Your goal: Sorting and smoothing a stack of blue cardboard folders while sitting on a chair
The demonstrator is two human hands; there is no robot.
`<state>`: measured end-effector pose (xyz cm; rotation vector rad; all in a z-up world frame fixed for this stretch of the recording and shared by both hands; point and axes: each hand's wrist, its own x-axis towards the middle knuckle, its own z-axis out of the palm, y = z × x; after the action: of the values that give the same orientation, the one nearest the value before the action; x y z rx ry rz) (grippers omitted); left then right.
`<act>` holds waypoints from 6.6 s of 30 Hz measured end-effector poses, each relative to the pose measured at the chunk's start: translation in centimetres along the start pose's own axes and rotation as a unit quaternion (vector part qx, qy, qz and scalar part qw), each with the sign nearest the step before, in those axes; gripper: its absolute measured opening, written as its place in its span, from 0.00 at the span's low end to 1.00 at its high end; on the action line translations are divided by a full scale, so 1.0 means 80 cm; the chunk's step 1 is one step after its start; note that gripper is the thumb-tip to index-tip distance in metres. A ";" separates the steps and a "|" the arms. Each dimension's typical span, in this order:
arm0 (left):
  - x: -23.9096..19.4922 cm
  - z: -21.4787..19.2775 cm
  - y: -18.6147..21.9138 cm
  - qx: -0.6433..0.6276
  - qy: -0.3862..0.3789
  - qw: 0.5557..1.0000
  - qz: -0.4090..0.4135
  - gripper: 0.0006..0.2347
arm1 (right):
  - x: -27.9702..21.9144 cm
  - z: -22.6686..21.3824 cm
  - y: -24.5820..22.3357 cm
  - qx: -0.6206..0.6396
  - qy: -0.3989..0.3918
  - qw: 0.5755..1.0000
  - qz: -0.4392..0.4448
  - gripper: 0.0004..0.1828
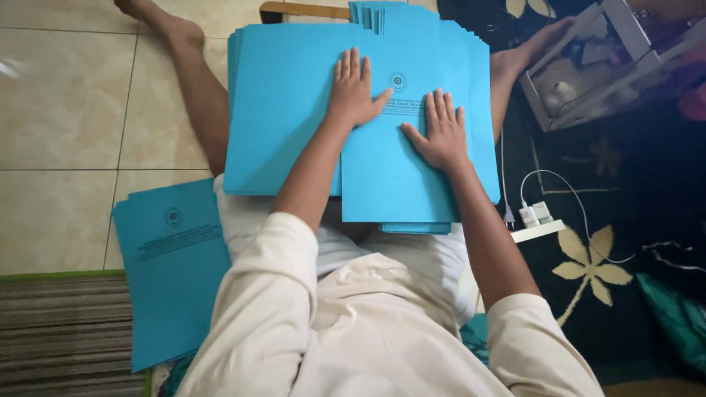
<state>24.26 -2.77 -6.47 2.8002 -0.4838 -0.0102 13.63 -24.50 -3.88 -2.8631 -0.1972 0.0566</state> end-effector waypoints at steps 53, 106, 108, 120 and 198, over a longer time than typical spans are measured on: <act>-0.154 0.028 -0.013 -0.057 0.093 0.982 0.157 0.20 | -0.127 0.096 -0.134 -0.045 0.143 0.987 -0.055 0.45; -0.122 -0.005 0.075 0.006 -0.084 0.995 0.050 0.40 | -0.167 0.035 -0.064 -0.007 0.076 0.990 0.117 0.56; -0.079 -0.008 0.070 0.005 -0.088 0.996 0.010 0.42 | -0.165 0.030 -0.065 -0.003 0.056 0.991 0.125 0.56; -0.033 0.000 0.037 0.056 -0.026 0.998 0.022 0.40 | -0.166 0.045 -0.059 -0.018 0.093 0.989 0.117 0.55; -0.371 -0.086 0.002 -0.139 0.143 0.963 0.183 0.21 | -0.240 -0.069 -0.050 0.185 -0.012 0.978 -0.094 0.21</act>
<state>-3.37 8.82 -1.14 2.3498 -0.8449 0.3696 -5.56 -24.85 2.90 -2.4621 -0.4136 0.0810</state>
